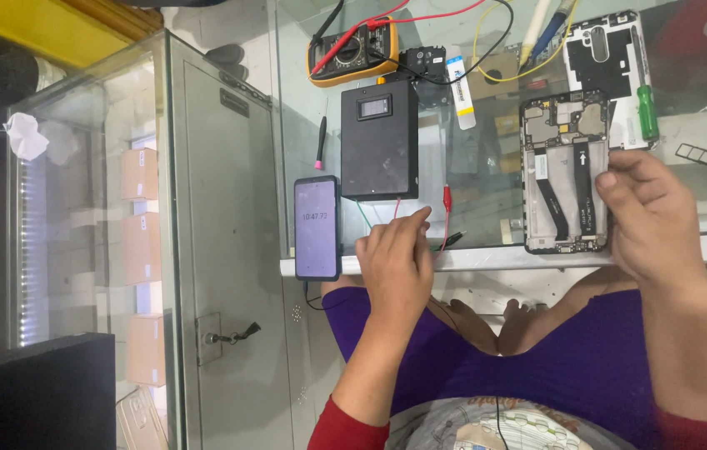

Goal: Testing a smartphone motherboard using a DC power supply and multimeter probes to diagnose power issues.

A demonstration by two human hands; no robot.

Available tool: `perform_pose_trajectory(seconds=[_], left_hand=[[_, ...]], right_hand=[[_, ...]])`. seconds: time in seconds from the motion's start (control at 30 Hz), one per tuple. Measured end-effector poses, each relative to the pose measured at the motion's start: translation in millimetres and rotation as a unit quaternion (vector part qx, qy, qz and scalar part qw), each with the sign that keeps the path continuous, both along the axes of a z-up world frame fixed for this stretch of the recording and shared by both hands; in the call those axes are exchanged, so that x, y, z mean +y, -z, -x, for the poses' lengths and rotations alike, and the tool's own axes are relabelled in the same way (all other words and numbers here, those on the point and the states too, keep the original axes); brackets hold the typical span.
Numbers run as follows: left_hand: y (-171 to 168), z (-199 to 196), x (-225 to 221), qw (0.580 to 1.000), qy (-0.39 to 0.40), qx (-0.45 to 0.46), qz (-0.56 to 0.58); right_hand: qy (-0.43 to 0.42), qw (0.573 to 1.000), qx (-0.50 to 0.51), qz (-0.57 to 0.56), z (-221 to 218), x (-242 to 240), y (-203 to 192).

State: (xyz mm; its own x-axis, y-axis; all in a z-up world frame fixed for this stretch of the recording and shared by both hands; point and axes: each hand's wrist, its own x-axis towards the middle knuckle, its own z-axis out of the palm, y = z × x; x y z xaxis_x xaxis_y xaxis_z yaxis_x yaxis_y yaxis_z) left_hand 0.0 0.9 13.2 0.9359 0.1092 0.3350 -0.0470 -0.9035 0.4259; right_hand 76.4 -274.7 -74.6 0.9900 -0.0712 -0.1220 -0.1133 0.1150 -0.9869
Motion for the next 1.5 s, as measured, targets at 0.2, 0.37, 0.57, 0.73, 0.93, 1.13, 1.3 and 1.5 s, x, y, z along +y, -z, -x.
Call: perform_pose_trajectory(seconds=[0.2, 0.37, 0.57, 0.73, 0.93, 1.13, 1.3, 1.5], left_hand=[[0, -27, -13, 0.991, -0.029, 0.112, -0.064], [-5, -36, -19, 0.988, -0.033, 0.142, -0.041], [-21, -9, -20, 0.988, 0.084, 0.126, 0.006], [-10, 0, -9, 0.991, 0.107, 0.065, -0.056], [-5, -4, 3, 0.988, 0.088, 0.089, -0.088], [-5, -6, 1, 0.982, 0.089, 0.043, -0.160], [-25, -15, 7, 0.980, 0.060, 0.112, 0.155], [-31, -20, 7, 0.949, 0.088, 0.104, 0.284]], right_hand=[[0.011, 1.000, 0.020, 0.007, 0, 0, -1], [-0.005, 1.000, 0.021, -0.014, -1, 0, -2], [-0.010, 1.000, 0.021, 0.014, 0, 1, -10], [-0.003, 1.000, 0.030, -0.009, 1, 2, -12], [-0.015, 1.000, 0.011, 0.003, 0, 1, -7], [0.007, 0.999, 0.021, -0.032, 1, 1, -5], [-0.018, 0.999, 0.045, 0.020, -2, 3, -20], [-0.083, 0.985, 0.124, 0.084, 8, 37, -94]])
